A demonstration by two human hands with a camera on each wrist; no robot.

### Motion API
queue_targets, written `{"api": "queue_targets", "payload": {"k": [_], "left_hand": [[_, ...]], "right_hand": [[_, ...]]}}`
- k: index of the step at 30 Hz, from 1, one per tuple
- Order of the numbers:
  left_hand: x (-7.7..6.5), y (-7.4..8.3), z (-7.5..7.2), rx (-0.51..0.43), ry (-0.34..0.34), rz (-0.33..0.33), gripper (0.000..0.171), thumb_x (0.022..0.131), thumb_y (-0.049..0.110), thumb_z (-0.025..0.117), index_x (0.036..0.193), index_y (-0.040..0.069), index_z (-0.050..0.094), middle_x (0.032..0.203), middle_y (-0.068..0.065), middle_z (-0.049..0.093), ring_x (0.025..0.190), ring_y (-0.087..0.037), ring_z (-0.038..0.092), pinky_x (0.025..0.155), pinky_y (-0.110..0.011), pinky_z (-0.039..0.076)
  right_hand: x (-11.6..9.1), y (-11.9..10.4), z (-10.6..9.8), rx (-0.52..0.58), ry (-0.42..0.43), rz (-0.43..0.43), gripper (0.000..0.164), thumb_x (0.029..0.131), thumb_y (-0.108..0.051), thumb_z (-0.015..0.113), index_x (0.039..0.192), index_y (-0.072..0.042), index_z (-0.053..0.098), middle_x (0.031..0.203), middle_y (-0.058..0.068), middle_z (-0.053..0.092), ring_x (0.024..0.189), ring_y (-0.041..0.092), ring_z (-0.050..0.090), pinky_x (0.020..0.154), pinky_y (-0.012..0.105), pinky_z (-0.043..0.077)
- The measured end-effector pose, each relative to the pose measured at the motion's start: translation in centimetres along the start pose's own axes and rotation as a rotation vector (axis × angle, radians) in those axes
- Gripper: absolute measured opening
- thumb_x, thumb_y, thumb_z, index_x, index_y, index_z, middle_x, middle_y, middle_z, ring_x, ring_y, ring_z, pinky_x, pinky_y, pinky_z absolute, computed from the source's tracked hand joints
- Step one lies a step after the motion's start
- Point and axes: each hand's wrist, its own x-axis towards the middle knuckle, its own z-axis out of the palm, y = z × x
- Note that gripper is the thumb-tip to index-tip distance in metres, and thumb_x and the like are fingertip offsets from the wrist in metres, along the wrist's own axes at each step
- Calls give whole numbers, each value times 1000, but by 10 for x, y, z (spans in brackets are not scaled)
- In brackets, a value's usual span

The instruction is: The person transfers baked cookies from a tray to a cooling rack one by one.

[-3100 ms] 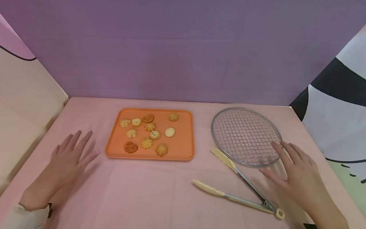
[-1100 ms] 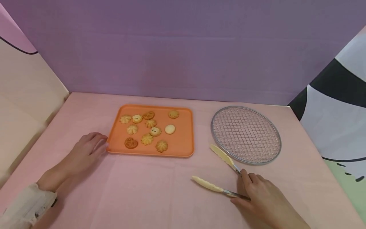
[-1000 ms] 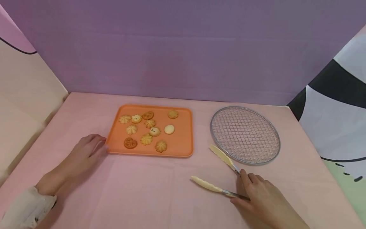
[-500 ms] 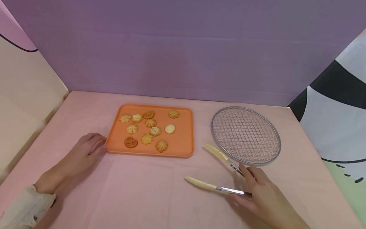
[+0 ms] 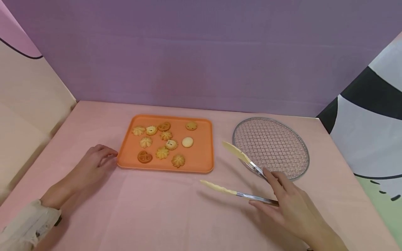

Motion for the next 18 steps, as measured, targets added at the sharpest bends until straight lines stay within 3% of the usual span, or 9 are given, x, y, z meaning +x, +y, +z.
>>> {"api": "queue_targets", "payload": {"k": [4, 7, 15, 18], "left_hand": [[2, 2, 0, -23, -55, -79, 16, 96, 11, 65, 108, 0, 67, 86, -3, 59, 79, -18, 52, 69, -29, 45], [3, 3, -1, -54, -94, -119, 17, 97, 11, 63, 110, 1, 65, 81, 0, 60, 73, -15, 52, 66, -25, 45], [4, 3, 1, -64, -105, -136, 15, 96, 8, 64, 109, 0, 64, 79, 1, 60, 71, -13, 52, 65, -24, 45], [5, 3, 2, -76, -102, -130, 16, 96, 8, 64, 109, -1, 64, 80, 1, 61, 72, -13, 52, 65, -24, 45]], "right_hand": [[9, 3, -1, -23, 11, -26, 86, 89, -71, 54, 135, 1, 56, 110, 13, 59, 68, 20, 59, 51, 39, 50], [18, 6, -1, -35, 7, -41, 85, 88, -71, 57, 133, 2, 58, 109, 14, 60, 69, 18, 58, 50, 37, 49], [36, 11, 5, -44, -18, -80, 82, 86, -67, 64, 129, 2, 61, 115, 17, 63, 87, 28, 65, 59, 44, 54], [41, 12, 11, -40, -32, -82, 80, 84, -65, 67, 127, 2, 61, 115, 17, 63, 86, 28, 66, 60, 44, 54]]}}
